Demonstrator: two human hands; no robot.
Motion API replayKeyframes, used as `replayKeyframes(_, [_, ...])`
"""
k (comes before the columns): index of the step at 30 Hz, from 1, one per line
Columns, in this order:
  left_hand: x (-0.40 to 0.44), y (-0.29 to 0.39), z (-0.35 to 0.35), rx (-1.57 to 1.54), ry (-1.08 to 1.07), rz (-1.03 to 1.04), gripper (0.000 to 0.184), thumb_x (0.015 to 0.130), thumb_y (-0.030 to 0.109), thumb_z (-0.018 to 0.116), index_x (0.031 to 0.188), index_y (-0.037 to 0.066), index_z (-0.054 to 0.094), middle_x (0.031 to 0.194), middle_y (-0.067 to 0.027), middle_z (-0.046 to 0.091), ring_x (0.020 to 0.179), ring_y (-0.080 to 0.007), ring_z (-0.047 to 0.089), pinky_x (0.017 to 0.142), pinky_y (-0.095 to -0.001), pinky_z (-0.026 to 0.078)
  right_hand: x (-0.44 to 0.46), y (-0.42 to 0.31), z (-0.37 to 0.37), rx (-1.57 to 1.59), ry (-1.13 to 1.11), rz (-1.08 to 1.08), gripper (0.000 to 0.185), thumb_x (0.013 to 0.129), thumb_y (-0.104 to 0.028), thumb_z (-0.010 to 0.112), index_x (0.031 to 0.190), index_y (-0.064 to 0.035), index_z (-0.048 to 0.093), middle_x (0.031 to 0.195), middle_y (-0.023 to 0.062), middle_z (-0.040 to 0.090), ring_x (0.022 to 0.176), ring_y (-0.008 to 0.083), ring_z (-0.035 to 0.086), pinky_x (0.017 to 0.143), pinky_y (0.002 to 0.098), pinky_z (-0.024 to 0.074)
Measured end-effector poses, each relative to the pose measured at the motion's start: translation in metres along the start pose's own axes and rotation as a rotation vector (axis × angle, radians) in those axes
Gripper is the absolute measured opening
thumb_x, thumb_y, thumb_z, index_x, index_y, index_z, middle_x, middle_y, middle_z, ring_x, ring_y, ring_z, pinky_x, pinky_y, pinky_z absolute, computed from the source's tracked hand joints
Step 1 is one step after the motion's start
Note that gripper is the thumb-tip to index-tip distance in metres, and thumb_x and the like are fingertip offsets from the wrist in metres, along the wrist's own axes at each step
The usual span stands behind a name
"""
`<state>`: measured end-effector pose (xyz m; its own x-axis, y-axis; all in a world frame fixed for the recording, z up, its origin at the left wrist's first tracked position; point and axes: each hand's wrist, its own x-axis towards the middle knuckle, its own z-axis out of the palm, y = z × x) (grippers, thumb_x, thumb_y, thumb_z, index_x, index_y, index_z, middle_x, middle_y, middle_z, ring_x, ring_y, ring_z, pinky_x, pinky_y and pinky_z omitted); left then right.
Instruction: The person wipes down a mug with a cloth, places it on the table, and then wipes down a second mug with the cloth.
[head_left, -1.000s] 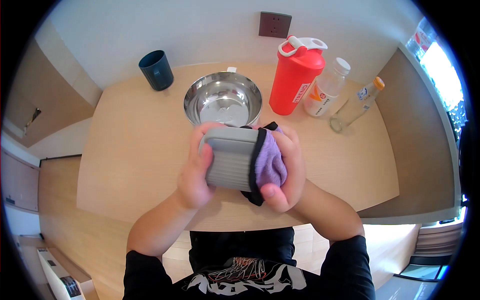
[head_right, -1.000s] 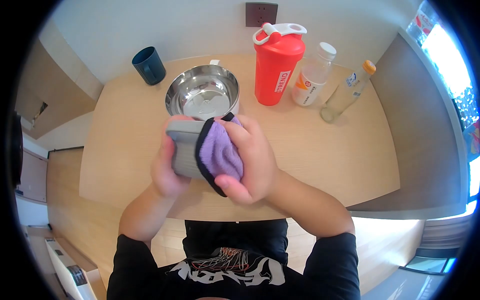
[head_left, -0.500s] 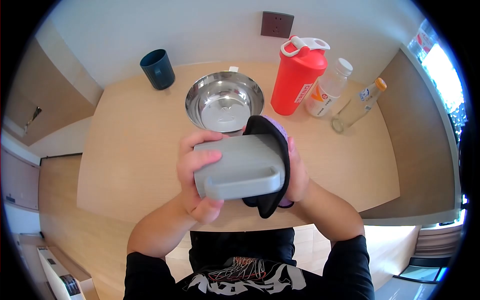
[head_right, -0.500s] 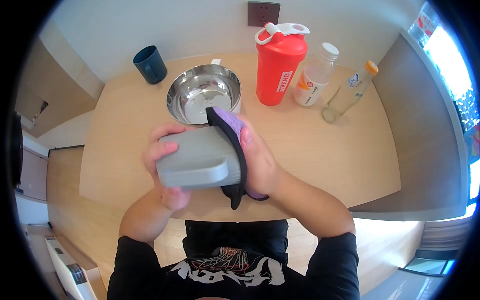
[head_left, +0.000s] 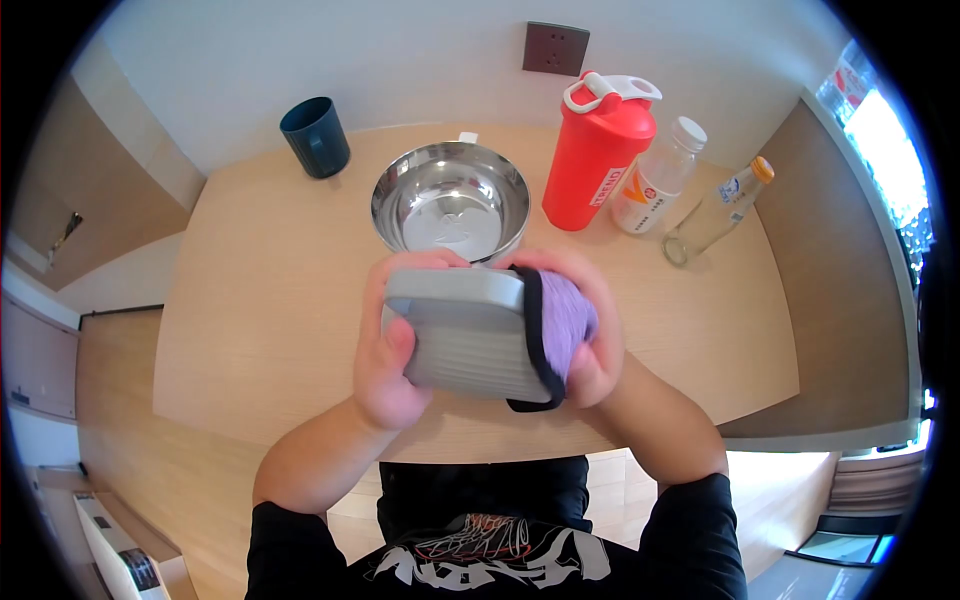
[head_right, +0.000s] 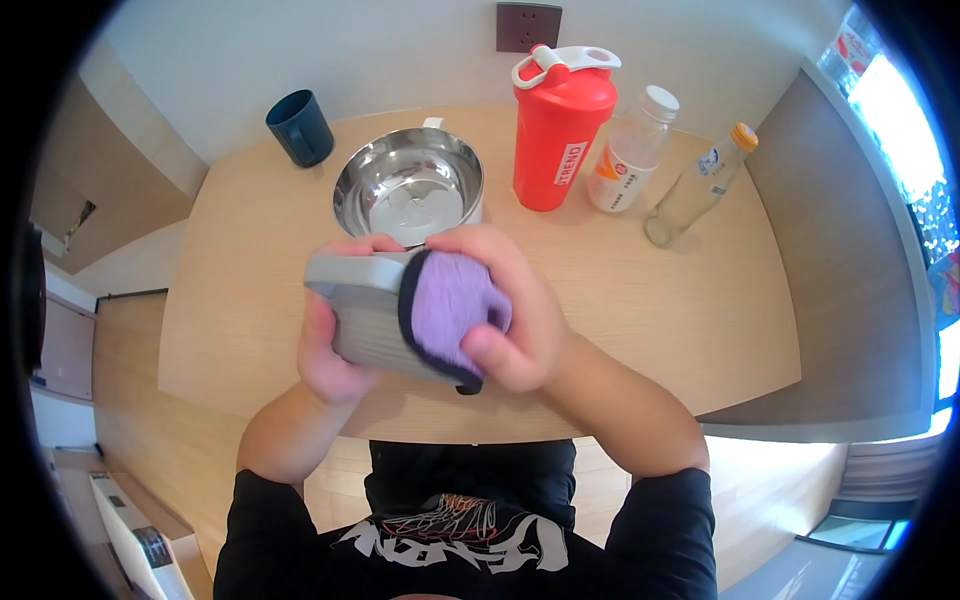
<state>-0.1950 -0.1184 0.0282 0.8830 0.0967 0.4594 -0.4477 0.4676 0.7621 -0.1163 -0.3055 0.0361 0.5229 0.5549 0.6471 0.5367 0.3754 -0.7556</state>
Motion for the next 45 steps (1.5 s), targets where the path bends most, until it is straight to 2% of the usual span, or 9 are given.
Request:
replayKeyframes(9, [0.002, 0.004, -0.001, 0.319, -0.024, 0.183, 0.052, 0.098, 0.040, 0.051, 0.131, 0.001, 0.043, 0.130, -0.0175, 0.048, 0.121, -0.0295, 0.052, 0.103, -0.0432, 0.041, 0.008, -0.009, 0.009, 0.401, 0.112, 0.442, 0.055, 0.108, -0.038, 0.028, 0.140, 0.0030, 0.045, 0.127, 0.0100, 0.057, 0.118, 0.0166, 0.054, 0.101, 0.0323, 0.0410])
replayKeyframes(14, [-0.001, 0.000, -0.005, -0.228, 0.202, -0.212, 0.049, 0.101, 0.036, 0.045, 0.136, 0.002, 0.042, 0.131, -0.0126, 0.053, 0.124, -0.0220, 0.051, 0.105, -0.0361, 0.038, 0.009, 0.009, -0.004, -0.018, -0.081, -0.021, 0.092, 0.078, -0.056, 0.074, 0.139, 0.0035, 0.040, 0.141, 0.0220, 0.043, 0.133, 0.0329, 0.042, 0.109, 0.0437, 0.0324])
replayKeyframes(21, [-0.004, -0.003, -0.012, -0.371, 0.175, -0.354, 0.057, 0.101, 0.041, 0.035, 0.140, 0.001, 0.041, 0.138, -0.0171, 0.052, 0.127, -0.0312, 0.051, 0.109, -0.0437, 0.037, 0.010, 0.006, -0.008, -0.107, -0.083, -0.166, 0.079, 0.080, -0.048, 0.076, 0.134, 0.0031, 0.047, 0.134, 0.0198, 0.051, 0.125, 0.0305, 0.049, 0.105, 0.0422, 0.0378])
replayKeyframes(24, [-0.002, 0.006, 0.001, -0.155, 0.105, -0.191, 0.051, 0.100, 0.037, 0.046, 0.137, 0.002, 0.042, 0.133, -0.0134, 0.053, 0.125, -0.0222, 0.051, 0.106, -0.0358, 0.039, 0.000, -0.012, 0.006, 0.360, 0.153, 0.310, 0.063, 0.091, -0.038, 0.068, 0.134, 0.0033, 0.048, 0.128, 0.0151, 0.057, 0.119, 0.0214, 0.054, 0.102, 0.0372, 0.0417])
replayKeyframes(27, [-0.004, -0.003, 0.002, -0.189, 0.165, -0.155, 0.049, 0.100, 0.040, 0.045, 0.132, 0.003, 0.046, 0.131, -0.0138, 0.055, 0.124, -0.0233, 0.052, 0.105, -0.0369, 0.039, 0.004, -0.012, 0.000, 0.437, 0.113, 0.411, 0.044, 0.102, -0.026, 0.051, 0.135, 0.0035, 0.049, 0.124, 0.0115, 0.061, 0.113, 0.0144, 0.056, 0.099, 0.0314, 0.0442])
replayKeyframes(33, [0.004, 0.004, 0.007, -0.302, 0.192, -0.150, 0.047, 0.101, 0.042, 0.041, 0.126, 0.003, 0.050, 0.129, -0.0147, 0.056, 0.121, -0.0251, 0.053, 0.105, -0.0391, 0.039, 0.011, -0.016, 0.010, 0.537, 0.059, 0.332, 0.055, 0.100, -0.022, 0.054, 0.146, 0.0022, 0.036, 0.136, 0.0100, 0.052, 0.125, 0.0162, 0.049, 0.106, 0.0331, 0.0383])
replayKeyframes(35, [0.003, 0.004, 0.004, -0.327, 0.207, -0.194, 0.047, 0.101, 0.042, 0.041, 0.125, 0.003, 0.051, 0.129, -0.0146, 0.056, 0.121, -0.0248, 0.053, 0.105, -0.0393, 0.039, 0.012, -0.015, 0.004, 0.390, -0.057, 0.238, 0.081, 0.087, -0.026, 0.072, 0.150, 0.0015, 0.029, 0.142, 0.0116, 0.045, 0.131, 0.0201, 0.044, 0.110, 0.0352, 0.0329])
replayKeyframes(39, [-0.004, -0.003, -0.006, -0.292, 0.109, -0.224, 0.056, 0.101, 0.042, 0.029, 0.135, 0.001, 0.047, 0.134, -0.0166, 0.055, 0.126, -0.0290, 0.052, 0.108, -0.0429, 0.037, 0.007, -0.004, 0.003, 0.274, -0.091, 0.083, 0.077, 0.087, -0.029, 0.073, 0.147, 0.0013, 0.035, 0.142, 0.0130, 0.047, 0.131, 0.0209, 0.045, 0.111, 0.0369, 0.0337])
replayKeyframes(45, [-0.006, 0.001, 0.009, -0.021, 0.023, -0.070, 0.088, 0.083, 0.037, 0.071, 0.150, 0.005, 0.024, 0.137, -0.0113, 0.046, 0.125, -0.0232, 0.048, 0.108, -0.0399, 0.036, 0.002, -0.015, 0.005, 0.446, 0.219, 0.371, 0.041, 0.106, -0.029, 0.044, 0.131, 0.0023, 0.054, 0.120, 0.0093, 0.064, 0.108, 0.0145, 0.061, 0.093, 0.0300, 0.0495])
